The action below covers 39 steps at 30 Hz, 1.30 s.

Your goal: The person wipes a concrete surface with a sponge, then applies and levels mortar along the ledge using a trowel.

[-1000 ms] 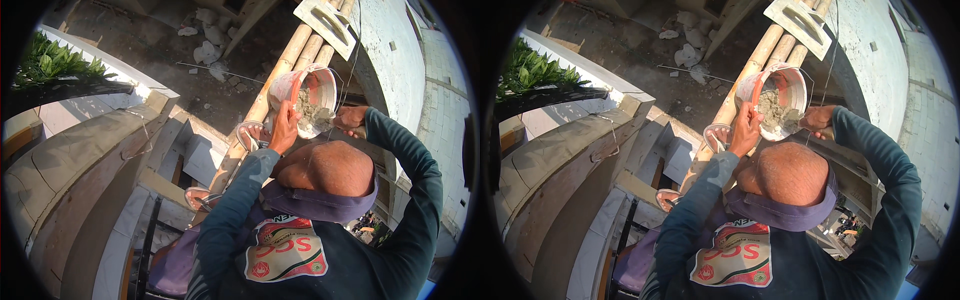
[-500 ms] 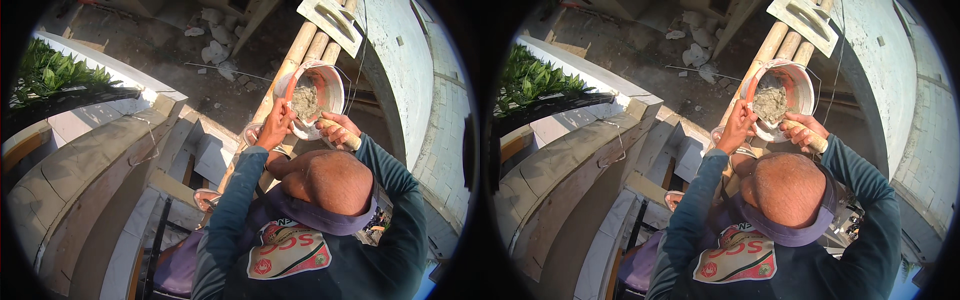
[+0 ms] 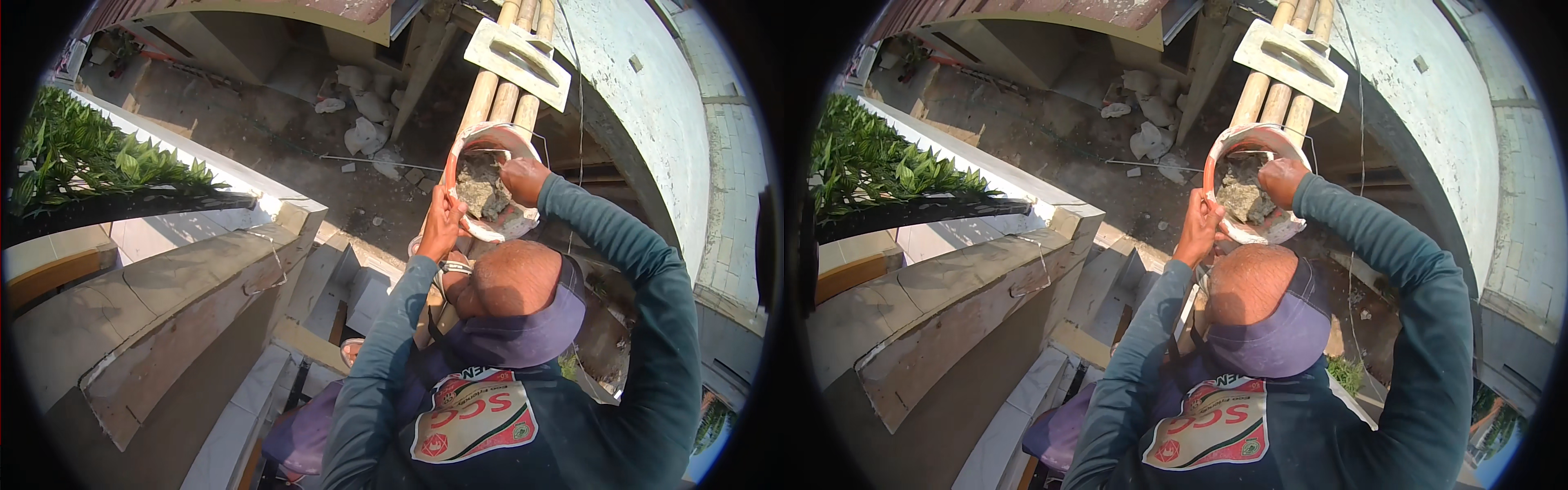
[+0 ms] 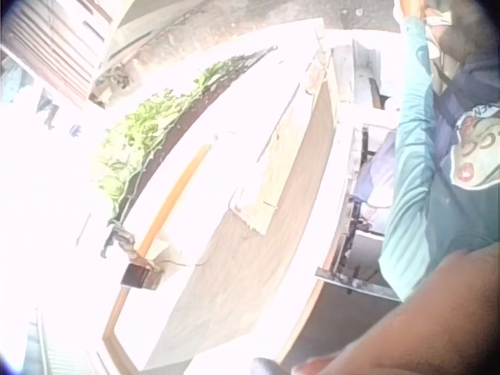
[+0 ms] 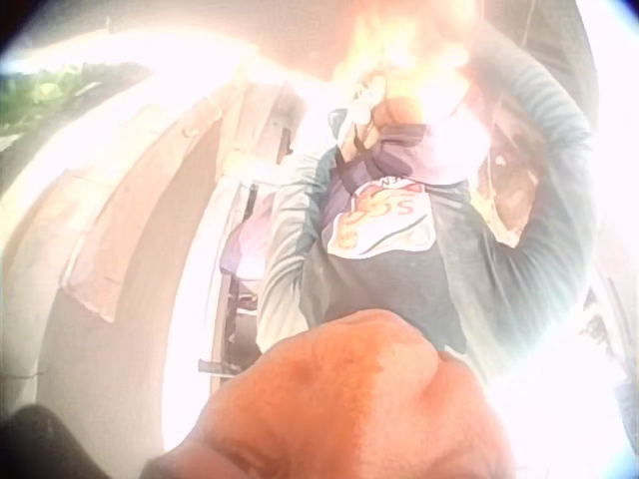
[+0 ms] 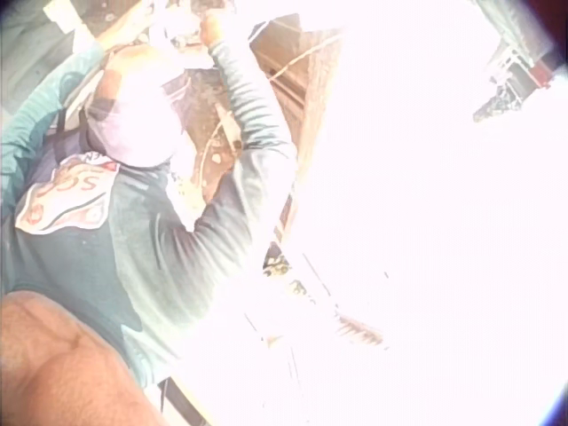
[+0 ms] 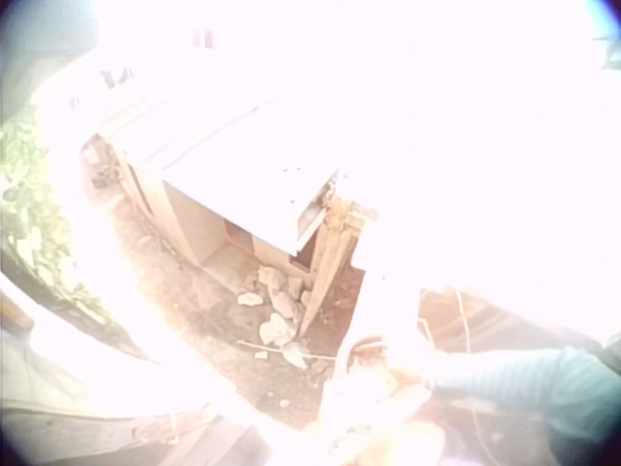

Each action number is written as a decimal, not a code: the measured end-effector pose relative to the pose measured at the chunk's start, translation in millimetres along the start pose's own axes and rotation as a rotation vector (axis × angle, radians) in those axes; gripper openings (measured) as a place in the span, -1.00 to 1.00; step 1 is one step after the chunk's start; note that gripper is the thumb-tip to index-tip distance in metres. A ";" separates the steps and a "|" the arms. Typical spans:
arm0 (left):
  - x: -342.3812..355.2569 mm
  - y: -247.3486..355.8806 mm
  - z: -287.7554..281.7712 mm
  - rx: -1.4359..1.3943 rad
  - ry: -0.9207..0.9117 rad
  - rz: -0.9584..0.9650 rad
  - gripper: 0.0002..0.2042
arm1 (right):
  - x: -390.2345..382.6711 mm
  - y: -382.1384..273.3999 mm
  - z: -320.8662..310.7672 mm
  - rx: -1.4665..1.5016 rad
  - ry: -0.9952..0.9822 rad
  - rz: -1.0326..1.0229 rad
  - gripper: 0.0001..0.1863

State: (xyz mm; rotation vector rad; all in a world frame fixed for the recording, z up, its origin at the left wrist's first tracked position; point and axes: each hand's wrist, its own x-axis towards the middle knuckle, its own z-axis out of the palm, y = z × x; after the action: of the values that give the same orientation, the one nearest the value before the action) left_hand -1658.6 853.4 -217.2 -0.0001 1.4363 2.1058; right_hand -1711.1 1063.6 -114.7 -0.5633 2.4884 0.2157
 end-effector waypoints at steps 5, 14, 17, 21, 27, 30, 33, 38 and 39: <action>-2.5 5.9 -1.2 -0.067 -0.005 -0.018 -0.77 | -10.8 -39.9 2.6 0.064 -0.125 -0.168 -0.85; -5.4 14.2 -1.6 -0.022 0.016 -0.030 -0.65 | -50.3 -16.3 31.2 1.523 -0.195 0.241 -0.74; -3.2 12.8 -11.4 0.083 0.011 -0.100 -0.67 | -77.7 -14.2 44.8 1.840 -0.202 0.341 -0.78; -3.0 7.1 -34.5 0.429 0.064 -0.030 -0.56 | -108.8 -32.6 23.4 2.066 -0.231 0.398 -0.77; -11.4 77.6 -50.3 0.854 -0.029 0.024 -0.52 | -125.4 -30.1 49.1 2.077 -0.010 0.415 -0.80; -36.8 140.6 -71.6 0.970 0.025 0.045 -0.57 | -122.4 -35.2 40.1 2.003 0.045 0.334 -0.78; -73.0 194.3 -90.0 1.021 0.100 0.081 -0.60 | -119.0 -43.4 18.7 1.960 0.128 0.239 -0.74; -147.0 276.0 -73.5 1.078 0.272 0.447 -0.65 | -131.1 -47.4 -27.0 1.929 0.320 0.046 -0.59; -152.2 288.4 -63.2 1.028 0.312 0.512 -0.64 | -126.6 -49.5 -38.2 1.976 0.342 0.012 -0.56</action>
State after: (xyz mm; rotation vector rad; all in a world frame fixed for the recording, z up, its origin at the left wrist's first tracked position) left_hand -1685.3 657.7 49.8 0.4969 2.7889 1.4830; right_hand -1613.9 1052.6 -12.9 0.3297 1.7098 -2.1271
